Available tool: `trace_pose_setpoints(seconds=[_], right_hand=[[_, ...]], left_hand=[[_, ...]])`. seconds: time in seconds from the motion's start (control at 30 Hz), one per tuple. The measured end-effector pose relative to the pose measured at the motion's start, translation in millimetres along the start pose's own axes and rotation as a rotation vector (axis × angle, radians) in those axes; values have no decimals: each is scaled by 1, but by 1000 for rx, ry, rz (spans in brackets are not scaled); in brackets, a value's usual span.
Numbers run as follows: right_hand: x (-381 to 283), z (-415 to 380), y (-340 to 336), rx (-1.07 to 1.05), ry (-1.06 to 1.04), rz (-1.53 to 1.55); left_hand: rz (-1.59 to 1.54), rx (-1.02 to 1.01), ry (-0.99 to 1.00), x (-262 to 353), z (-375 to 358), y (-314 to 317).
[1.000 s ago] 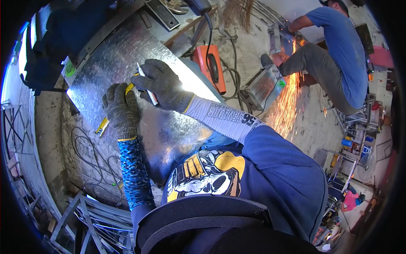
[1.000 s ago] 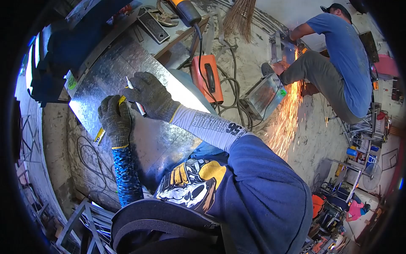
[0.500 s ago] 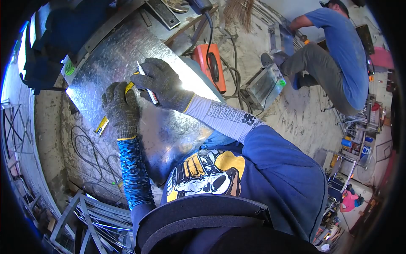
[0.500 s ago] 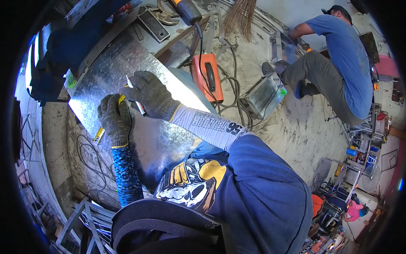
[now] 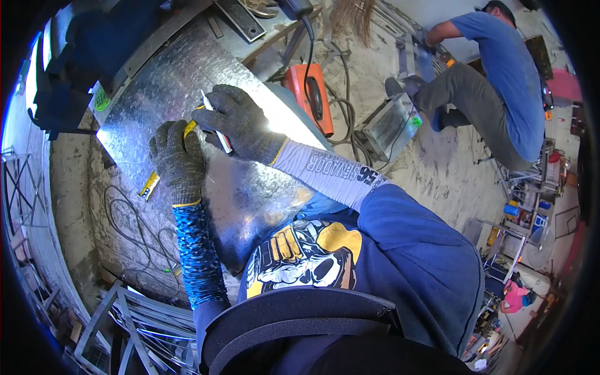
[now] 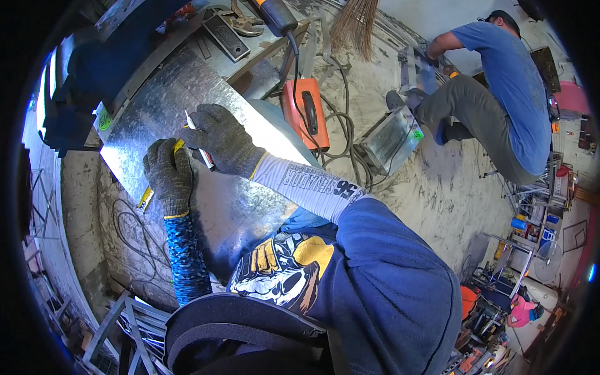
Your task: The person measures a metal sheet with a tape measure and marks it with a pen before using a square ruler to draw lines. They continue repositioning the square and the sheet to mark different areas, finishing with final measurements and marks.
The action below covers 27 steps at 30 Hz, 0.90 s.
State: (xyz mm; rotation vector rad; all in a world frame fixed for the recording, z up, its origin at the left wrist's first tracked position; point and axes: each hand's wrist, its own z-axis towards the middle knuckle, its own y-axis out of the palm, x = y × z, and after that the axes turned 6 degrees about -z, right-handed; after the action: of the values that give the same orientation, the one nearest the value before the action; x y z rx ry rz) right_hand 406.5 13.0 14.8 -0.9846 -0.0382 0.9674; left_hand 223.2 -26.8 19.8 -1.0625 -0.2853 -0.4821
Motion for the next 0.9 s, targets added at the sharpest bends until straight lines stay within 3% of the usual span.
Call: trace_pose_setpoints(seconds=[0.9], right_hand=[[-2, 1, -2, 33, -5, -48]], left_hand=[[9, 4, -20, 2, 0, -1]])
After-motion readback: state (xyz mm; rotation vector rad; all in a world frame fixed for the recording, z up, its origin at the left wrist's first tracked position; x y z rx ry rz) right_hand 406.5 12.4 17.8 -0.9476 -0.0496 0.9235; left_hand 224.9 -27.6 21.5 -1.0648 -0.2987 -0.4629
